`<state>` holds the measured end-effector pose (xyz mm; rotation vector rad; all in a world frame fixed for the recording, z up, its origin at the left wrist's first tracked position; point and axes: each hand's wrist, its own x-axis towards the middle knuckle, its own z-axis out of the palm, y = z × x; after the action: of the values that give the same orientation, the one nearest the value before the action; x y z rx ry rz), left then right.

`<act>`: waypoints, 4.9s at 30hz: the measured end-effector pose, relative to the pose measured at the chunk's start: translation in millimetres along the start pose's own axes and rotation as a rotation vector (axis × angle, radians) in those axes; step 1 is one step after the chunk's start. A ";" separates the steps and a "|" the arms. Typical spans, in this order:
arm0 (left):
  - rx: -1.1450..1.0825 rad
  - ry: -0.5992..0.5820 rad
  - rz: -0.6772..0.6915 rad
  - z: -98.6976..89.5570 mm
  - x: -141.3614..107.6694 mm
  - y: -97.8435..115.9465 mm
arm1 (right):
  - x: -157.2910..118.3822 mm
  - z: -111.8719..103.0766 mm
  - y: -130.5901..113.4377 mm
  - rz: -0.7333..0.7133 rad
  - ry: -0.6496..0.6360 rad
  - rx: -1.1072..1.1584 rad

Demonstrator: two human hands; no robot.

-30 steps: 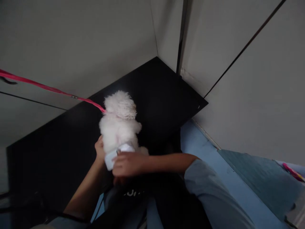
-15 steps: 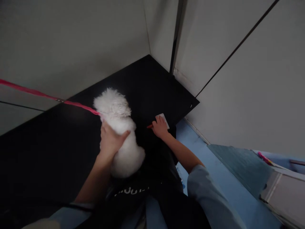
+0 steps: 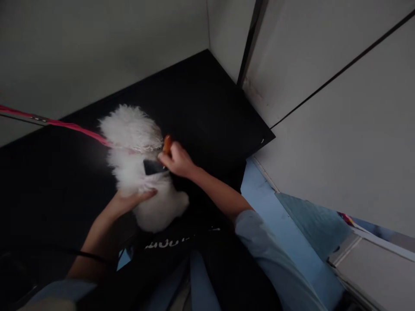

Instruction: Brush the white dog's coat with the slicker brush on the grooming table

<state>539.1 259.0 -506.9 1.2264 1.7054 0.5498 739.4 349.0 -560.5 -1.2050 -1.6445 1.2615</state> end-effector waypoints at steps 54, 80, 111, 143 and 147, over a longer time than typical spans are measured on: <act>-0.043 0.086 -0.065 13.4 -8.9 -4.3 | -17.6 -10.4 -21.6 0.053 0.101 0.098; -0.024 0.066 -0.124 8.2 -6.8 -10.5 | -12.0 -8.1 -13.6 -0.106 -0.123 0.078; -0.145 -0.006 -0.203 4.4 -6.0 -13.8 | 9.9 -6.2 -22.8 -0.273 -0.214 0.030; -0.074 -0.019 -0.184 0.9 -4.7 -11.7 | 6.0 -2.3 -20.0 -0.222 -0.197 0.030; -0.078 -0.014 -0.162 1.1 -4.2 -14.4 | 6.2 -0.5 -18.6 -0.288 -0.011 0.056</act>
<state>533.3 249.2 -516.9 1.0242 1.7371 0.5044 733.5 353.5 -542.4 -0.8906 -1.7087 1.1255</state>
